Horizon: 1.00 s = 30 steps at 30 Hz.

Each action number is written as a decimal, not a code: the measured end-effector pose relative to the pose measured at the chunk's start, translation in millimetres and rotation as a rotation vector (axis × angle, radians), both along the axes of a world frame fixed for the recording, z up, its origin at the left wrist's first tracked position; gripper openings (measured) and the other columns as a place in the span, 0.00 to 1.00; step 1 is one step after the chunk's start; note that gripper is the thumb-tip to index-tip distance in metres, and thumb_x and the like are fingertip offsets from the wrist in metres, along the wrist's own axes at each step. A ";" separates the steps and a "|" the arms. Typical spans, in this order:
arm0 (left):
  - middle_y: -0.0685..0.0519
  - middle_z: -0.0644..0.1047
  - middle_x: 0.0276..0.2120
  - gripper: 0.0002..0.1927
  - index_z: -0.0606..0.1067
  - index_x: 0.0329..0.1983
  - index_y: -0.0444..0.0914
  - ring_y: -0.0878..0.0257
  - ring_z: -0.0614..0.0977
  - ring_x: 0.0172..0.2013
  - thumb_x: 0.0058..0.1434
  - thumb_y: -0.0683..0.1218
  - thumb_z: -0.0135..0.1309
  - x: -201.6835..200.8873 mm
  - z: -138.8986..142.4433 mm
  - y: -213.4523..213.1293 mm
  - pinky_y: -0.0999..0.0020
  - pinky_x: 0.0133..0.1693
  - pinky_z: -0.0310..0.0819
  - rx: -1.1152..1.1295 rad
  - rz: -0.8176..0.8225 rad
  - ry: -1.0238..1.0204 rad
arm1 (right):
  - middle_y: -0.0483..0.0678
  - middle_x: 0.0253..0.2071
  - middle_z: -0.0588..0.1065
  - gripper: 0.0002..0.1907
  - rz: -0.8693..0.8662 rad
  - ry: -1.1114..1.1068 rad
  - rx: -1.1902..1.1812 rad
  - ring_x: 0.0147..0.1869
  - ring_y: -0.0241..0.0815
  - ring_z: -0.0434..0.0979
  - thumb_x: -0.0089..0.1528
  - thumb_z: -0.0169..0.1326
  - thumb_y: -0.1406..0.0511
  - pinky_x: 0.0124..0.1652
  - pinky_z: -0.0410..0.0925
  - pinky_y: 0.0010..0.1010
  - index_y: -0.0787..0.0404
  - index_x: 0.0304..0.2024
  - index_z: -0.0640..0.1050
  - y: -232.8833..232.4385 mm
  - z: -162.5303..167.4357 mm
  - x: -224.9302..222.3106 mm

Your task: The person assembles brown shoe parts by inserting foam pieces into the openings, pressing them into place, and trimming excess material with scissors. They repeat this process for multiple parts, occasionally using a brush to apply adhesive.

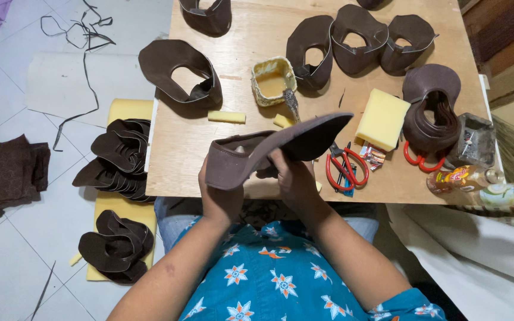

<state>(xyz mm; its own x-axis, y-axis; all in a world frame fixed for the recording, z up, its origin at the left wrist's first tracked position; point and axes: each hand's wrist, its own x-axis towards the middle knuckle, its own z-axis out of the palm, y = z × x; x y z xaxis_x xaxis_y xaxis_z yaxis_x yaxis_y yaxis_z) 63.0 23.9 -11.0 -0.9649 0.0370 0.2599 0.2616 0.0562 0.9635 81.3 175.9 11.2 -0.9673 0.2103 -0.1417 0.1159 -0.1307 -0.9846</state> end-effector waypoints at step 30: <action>0.47 0.78 0.49 0.19 0.69 0.58 0.31 0.59 0.80 0.50 0.64 0.38 0.56 6.4 -12.5 5.7 0.68 0.52 0.76 0.128 -0.124 0.010 | 0.53 0.47 0.79 0.12 0.161 0.236 0.701 0.52 0.44 0.80 0.66 0.47 0.66 0.49 0.73 0.35 0.64 0.46 0.79 8.9 -37.9 13.2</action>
<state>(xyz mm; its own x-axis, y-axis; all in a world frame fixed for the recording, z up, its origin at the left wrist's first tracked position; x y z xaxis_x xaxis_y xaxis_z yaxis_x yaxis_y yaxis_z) 69.5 29.6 -23.6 -0.9523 0.1217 0.2798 0.2686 -0.1000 0.9580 94.5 184.9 -26.7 -0.9818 0.0290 0.1876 -0.1431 0.5362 -0.8319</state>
